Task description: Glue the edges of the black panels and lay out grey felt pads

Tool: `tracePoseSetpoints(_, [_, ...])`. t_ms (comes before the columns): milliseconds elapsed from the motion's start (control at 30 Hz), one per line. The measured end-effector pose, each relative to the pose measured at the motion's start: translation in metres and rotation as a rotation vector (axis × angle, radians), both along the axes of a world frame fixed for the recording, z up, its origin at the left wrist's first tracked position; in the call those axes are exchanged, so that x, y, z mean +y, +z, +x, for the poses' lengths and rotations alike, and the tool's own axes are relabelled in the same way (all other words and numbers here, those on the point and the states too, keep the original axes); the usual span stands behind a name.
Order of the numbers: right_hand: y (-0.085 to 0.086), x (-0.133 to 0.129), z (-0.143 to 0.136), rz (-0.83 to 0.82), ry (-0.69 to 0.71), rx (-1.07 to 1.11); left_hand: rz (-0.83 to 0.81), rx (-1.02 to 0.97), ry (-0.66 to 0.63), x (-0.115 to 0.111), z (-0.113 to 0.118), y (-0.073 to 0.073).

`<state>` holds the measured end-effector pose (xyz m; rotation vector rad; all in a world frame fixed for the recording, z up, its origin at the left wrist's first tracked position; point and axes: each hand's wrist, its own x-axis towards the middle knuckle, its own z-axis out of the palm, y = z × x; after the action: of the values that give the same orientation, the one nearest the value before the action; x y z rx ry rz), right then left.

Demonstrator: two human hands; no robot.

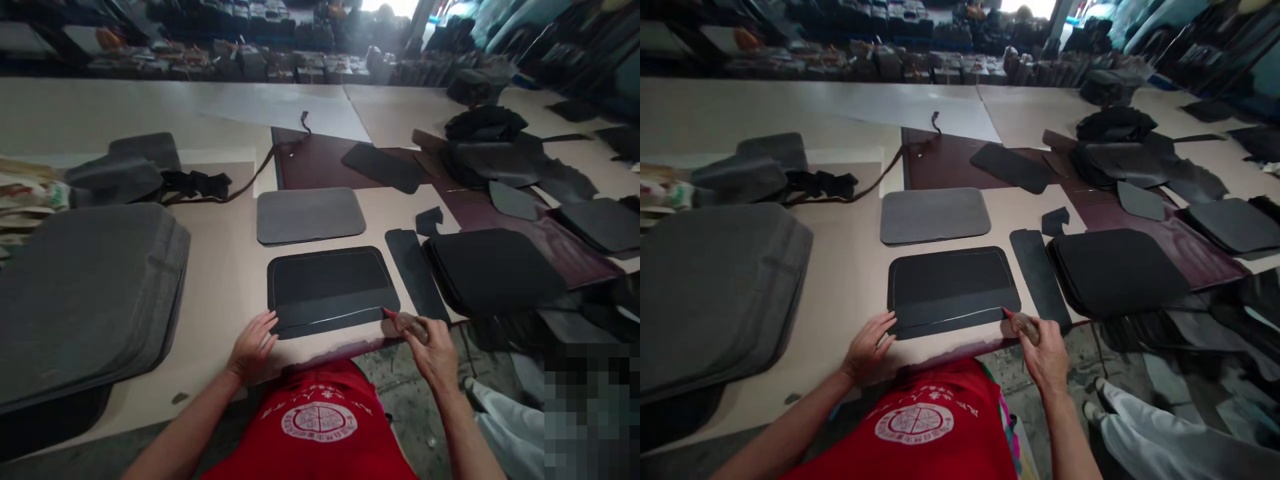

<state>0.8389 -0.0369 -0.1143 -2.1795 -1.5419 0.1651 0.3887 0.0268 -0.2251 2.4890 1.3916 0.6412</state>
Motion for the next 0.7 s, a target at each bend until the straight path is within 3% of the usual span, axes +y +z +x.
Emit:
tracePoseSetpoints(267, [-0.003,0.004,0.027,0.085,-0.087,-0.044,-0.003,0.005,-0.016,0.002,-0.001,0.000])
tracePoseSetpoints(467, [-0.004,0.001,0.032,0.131,-0.268,0.136,0.008,0.015,-0.024,0.002,-0.001,-0.001])
tracePoseSetpoints(567, [-0.007,0.001,0.034,0.222,-0.493,0.405,0.009,0.019,-0.019,0.001,0.000,0.002])
tracePoseSetpoints(633, [-0.011,0.006,0.035,0.349,-0.685,0.737,0.009,0.027,-0.020,0.001,0.001,0.005])
tracePoseSetpoints(700, [-0.016,0.014,0.036,0.488,-0.784,1.133,-0.002,0.032,-0.003,-0.001,0.001,0.007])
